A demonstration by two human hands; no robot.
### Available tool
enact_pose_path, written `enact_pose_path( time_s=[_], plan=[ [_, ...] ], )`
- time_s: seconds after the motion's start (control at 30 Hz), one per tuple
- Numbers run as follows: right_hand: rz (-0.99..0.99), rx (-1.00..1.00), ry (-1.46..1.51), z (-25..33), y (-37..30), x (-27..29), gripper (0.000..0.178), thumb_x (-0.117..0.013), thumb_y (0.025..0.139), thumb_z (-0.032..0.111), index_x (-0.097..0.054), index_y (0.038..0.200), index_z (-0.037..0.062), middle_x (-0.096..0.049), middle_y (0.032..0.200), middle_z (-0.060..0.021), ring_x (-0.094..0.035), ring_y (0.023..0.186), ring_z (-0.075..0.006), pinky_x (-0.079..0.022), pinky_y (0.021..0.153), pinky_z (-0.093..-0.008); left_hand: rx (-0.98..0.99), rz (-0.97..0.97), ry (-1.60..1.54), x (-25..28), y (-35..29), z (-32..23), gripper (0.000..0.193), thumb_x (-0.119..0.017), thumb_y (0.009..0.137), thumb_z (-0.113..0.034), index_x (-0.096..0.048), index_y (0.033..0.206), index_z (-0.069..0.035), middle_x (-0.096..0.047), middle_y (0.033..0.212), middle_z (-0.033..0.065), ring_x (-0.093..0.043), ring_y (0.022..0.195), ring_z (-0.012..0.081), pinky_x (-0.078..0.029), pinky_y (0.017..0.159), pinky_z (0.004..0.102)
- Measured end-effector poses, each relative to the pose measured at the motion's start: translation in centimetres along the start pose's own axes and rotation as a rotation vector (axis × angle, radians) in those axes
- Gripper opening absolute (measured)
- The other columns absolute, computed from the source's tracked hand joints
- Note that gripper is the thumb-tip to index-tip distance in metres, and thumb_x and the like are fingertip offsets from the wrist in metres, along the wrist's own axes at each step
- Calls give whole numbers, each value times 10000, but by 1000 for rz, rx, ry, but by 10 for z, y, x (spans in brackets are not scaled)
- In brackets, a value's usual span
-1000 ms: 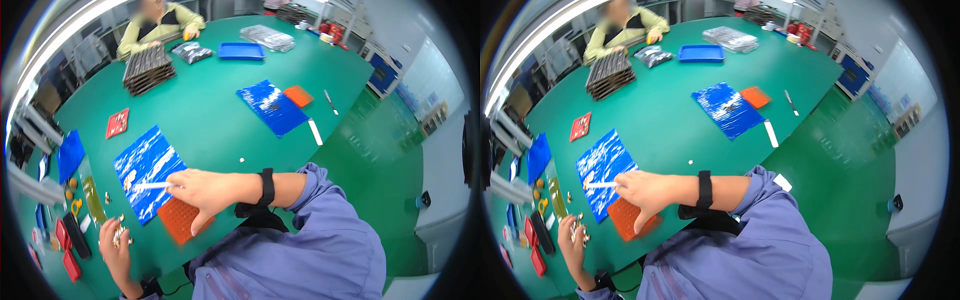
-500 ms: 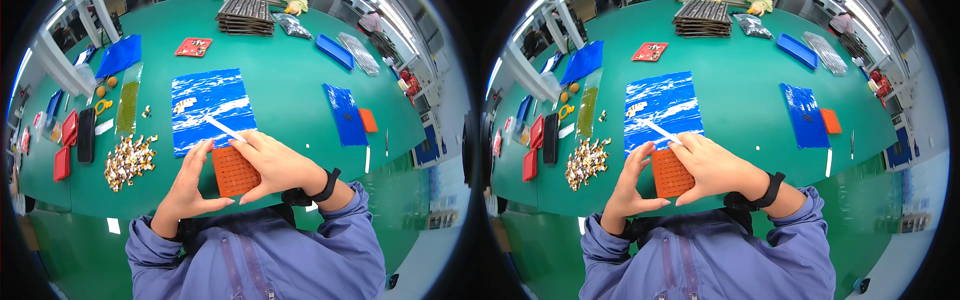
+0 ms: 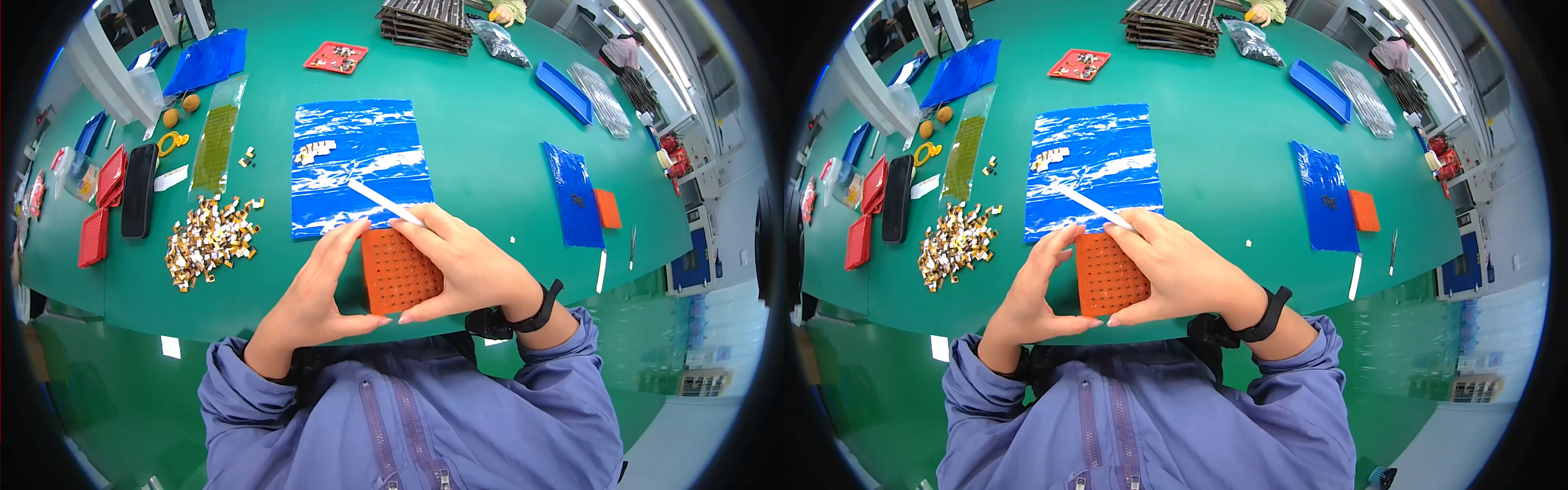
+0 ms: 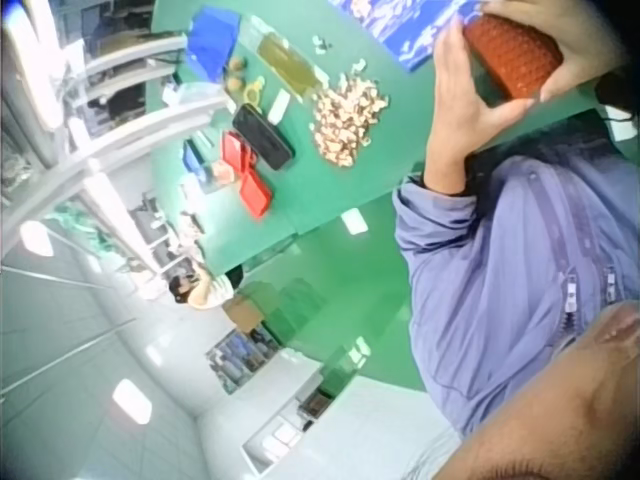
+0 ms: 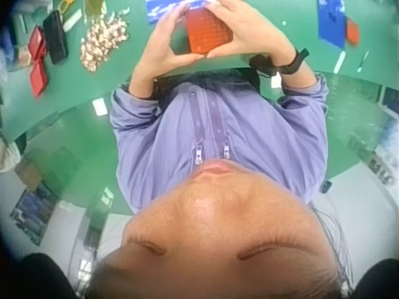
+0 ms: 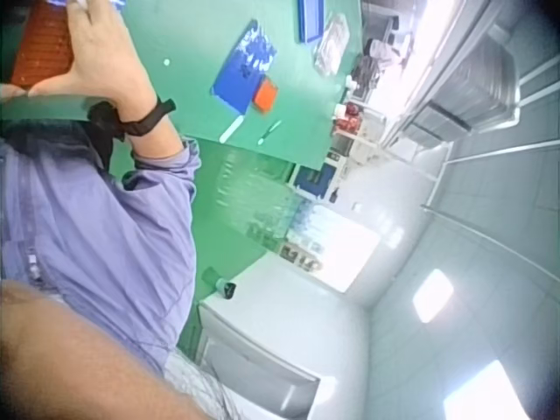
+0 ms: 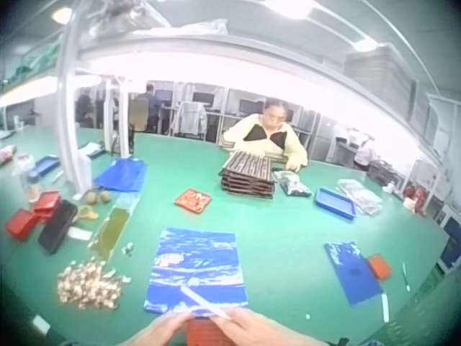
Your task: The person repeatedly picks small electronic components from a blue sheet and places them into the holes of an orange pegboard. They use a white stick to press the components into place.
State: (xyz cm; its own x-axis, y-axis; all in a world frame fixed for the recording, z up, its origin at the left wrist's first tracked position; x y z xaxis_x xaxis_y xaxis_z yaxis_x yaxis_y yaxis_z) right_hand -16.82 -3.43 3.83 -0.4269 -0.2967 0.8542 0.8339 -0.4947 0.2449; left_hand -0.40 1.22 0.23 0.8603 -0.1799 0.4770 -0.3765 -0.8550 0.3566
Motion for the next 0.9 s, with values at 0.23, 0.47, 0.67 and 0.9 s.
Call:
enact_pose_path(
  time_s=[0.23, 0.47, 0.67, 0.9],
  plan=[
    [-9, -4, -2, 0, 0, 0, 854, -748, 537, 464, -423, 1112, -77, -422, 1088, -234, -481, 938, -360, -416, 801, -395, 8, -3, 36, 0, -1, 2, 959, -794, 505, -142, -271, 1302, -37, -349, 1287, 143, -364, 1189, 284, -374, 940, 407],
    [-46, 3, 94, -1, -1, 2, 853, -763, 534, 437, -416, 1134, -59, -421, 1090, -215, -474, 955, -345, -411, 814, -387, 9, -9, 23, 0, -2, 2, 964, -800, 506, -155, -270, 1303, -40, -345, 1287, 148, -372, 1184, 283, -376, 935, 403],
    [-102, -93, 480, -20, -11, 12, 887, -766, 545, 425, -386, 1224, -2, -407, 1131, -143, -405, 1085, -259, -344, 897, -352, 2, -18, -31, 0, 0, -1, 903, -789, 552, -174, -278, 1274, 10, -375, 1236, 186, -388, 1146, 326, -334, 950, 379],
    [-372, -92, 1162, -37, -20, 5, 975, -545, 659, 676, -316, 1261, -56, -400, 1212, -125, -437, 1082, -211, -315, 953, -366, 32, -10, 21, 1, -1, 0, 949, -798, 522, -181, -271, 1297, -30, -365, 1264, 154, -398, 1158, 289, -381, 911, 390]
  ],
)
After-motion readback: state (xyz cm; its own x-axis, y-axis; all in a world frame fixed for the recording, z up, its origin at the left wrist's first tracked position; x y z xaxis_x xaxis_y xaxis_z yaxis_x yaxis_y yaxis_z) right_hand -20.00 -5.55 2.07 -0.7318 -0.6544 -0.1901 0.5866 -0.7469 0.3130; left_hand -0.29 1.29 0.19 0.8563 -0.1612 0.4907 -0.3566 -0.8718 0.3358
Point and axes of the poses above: each hand's wrist, its own y-axis towards the middle knuckle, its own x-axis out of the back of the hand, z = x × y, the point moved 4 cm from there along y, towards the middle knuckle
